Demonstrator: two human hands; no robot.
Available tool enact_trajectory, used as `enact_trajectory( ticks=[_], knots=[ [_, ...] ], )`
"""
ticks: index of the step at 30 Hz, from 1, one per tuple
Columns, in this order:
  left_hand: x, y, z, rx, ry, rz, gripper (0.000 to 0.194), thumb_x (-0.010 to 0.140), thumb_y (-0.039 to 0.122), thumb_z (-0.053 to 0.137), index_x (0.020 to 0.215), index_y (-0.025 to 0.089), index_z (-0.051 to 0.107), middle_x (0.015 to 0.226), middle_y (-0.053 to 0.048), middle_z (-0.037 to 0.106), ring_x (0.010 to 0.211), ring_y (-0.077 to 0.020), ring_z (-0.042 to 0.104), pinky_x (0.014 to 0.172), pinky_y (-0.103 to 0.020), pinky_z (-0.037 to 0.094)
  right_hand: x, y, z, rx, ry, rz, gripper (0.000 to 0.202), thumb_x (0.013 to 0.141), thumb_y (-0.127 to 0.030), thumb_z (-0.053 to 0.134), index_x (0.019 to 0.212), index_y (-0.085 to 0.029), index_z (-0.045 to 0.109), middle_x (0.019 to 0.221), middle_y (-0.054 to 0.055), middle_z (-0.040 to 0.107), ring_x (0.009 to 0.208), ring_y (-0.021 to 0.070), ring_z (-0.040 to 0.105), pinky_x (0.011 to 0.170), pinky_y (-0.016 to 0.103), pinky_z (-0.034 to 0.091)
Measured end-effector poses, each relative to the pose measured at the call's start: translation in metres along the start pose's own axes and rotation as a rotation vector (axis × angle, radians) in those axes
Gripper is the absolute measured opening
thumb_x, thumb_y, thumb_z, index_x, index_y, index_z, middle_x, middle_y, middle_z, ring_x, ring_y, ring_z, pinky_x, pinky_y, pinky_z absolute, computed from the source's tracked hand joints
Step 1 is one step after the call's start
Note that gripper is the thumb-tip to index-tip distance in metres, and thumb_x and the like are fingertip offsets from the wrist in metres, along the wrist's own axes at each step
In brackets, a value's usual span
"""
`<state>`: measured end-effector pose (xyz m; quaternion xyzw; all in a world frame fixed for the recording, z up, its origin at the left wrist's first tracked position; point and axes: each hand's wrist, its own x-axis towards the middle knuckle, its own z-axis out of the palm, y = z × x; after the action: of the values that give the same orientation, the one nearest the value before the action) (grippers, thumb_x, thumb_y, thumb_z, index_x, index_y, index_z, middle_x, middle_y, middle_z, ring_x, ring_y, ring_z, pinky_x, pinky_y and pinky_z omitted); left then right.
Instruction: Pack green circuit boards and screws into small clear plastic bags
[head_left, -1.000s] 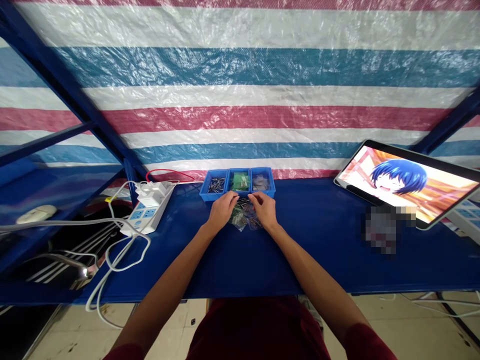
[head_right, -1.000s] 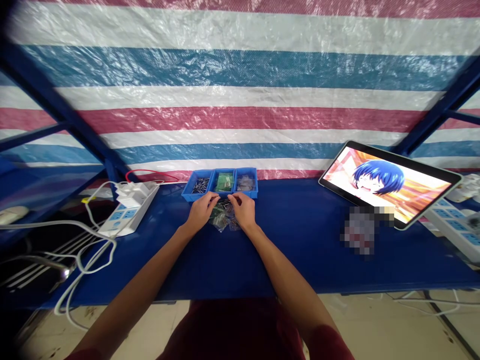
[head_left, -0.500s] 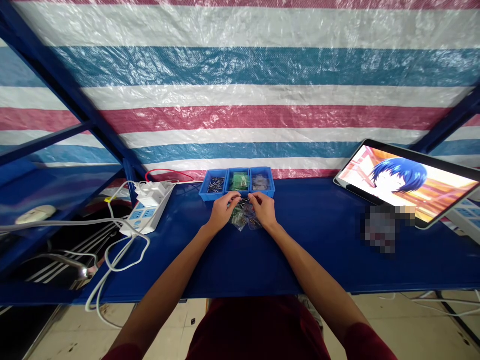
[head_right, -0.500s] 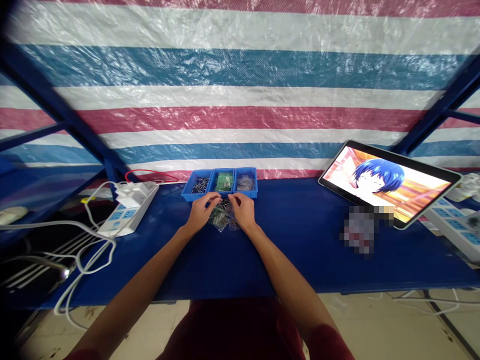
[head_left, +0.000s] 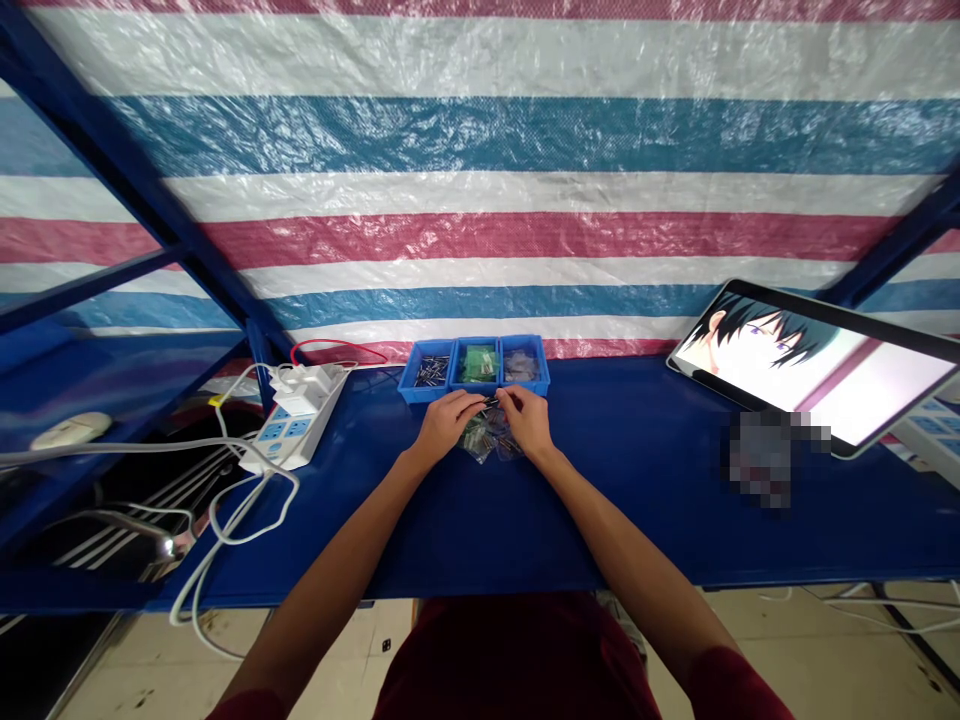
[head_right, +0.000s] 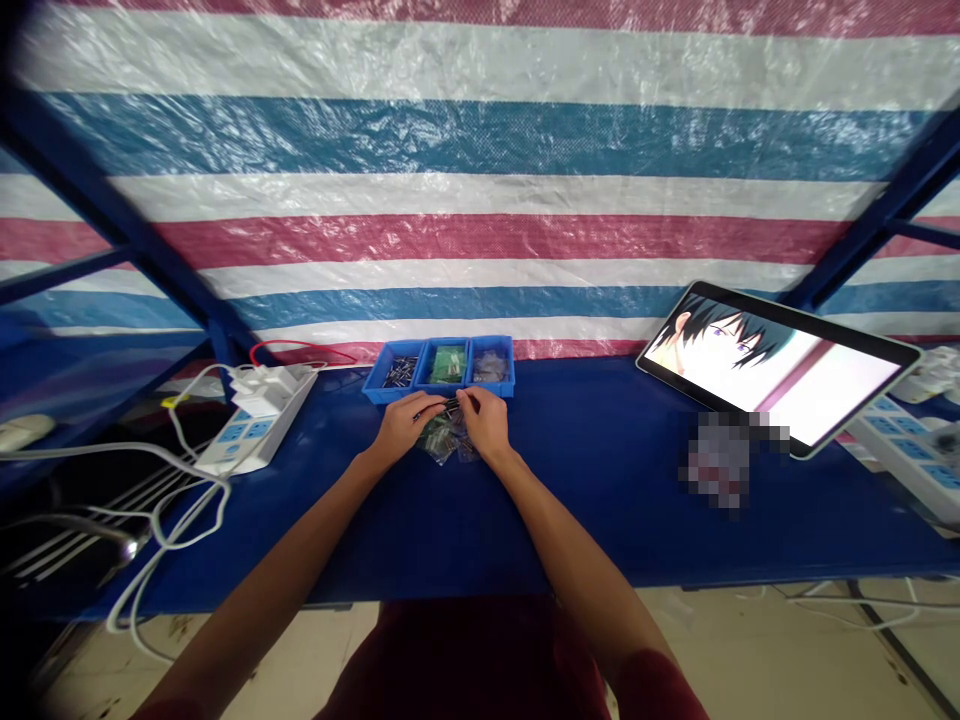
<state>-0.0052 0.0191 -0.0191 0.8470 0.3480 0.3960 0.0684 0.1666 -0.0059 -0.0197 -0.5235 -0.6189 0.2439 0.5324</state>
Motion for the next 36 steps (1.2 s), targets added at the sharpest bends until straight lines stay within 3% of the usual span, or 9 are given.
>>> enact_trajectory(
  ticks=[5,12,23,30,33,36],
  knots=[
    [0.001,0.000,-0.002,-0.011,0.052,0.066,0.022,0.091,0.033,0.053,0.092,0.018,0.069,0.082,-0.005,0.068,0.075,-0.0150,0.063,0.069,-0.026,0.051,0.000,0.001,0.002,0.023,-0.030,-0.011,0.036,0.088,-0.045,0.046,0.076,-0.018,0.066,0.062,0.001,0.061,0.057,0.0142,0.055,0.059,0.025,0.041],
    [0.001,0.005,-0.003,-0.033,0.090,0.097,0.019,0.090,0.030,0.054,0.086,0.017,0.068,0.080,-0.005,0.067,0.073,-0.0143,0.063,0.070,-0.026,0.052,-0.002,0.000,0.003,0.058,-0.174,-0.023,0.035,0.087,-0.045,0.048,0.076,-0.017,0.065,0.055,-0.002,0.056,0.053,0.0126,0.052,0.056,0.023,0.040],
    [0.004,0.013,-0.011,-0.020,0.243,-0.100,0.021,0.090,0.032,0.051,0.090,0.019,0.068,0.087,-0.004,0.072,0.081,-0.0167,0.068,0.079,-0.031,0.054,0.000,0.001,0.001,-0.010,-0.047,-0.006,0.040,0.088,-0.049,0.044,0.072,-0.018,0.063,0.055,-0.001,0.056,0.055,0.0140,0.052,0.056,0.024,0.038],
    [0.003,0.012,-0.010,-0.083,0.204,-0.146,0.021,0.090,0.026,0.048,0.092,0.018,0.066,0.085,-0.004,0.072,0.075,-0.0148,0.068,0.074,-0.029,0.055,-0.001,0.004,0.003,-0.006,-0.029,-0.036,0.037,0.089,-0.046,0.045,0.072,-0.018,0.062,0.057,-0.001,0.055,0.054,0.0130,0.050,0.056,0.024,0.037],
    [0.003,0.013,-0.009,-0.115,0.090,-0.150,0.022,0.089,0.030,0.050,0.098,0.017,0.065,0.089,-0.006,0.071,0.076,-0.0152,0.067,0.073,-0.028,0.054,-0.001,0.003,0.003,-0.011,-0.028,-0.054,0.036,0.089,-0.045,0.046,0.072,-0.018,0.062,0.058,-0.001,0.056,0.054,0.0129,0.050,0.056,0.024,0.037],
    [0.004,0.012,-0.007,-0.087,-0.020,-0.094,0.023,0.087,0.036,0.055,0.087,0.017,0.067,0.082,-0.005,0.070,0.071,-0.0151,0.064,0.069,-0.027,0.052,-0.001,0.000,0.002,-0.027,-0.037,-0.062,0.037,0.089,-0.046,0.046,0.073,-0.017,0.064,0.063,0.001,0.059,0.057,0.0134,0.052,0.058,0.024,0.038]
  ],
)
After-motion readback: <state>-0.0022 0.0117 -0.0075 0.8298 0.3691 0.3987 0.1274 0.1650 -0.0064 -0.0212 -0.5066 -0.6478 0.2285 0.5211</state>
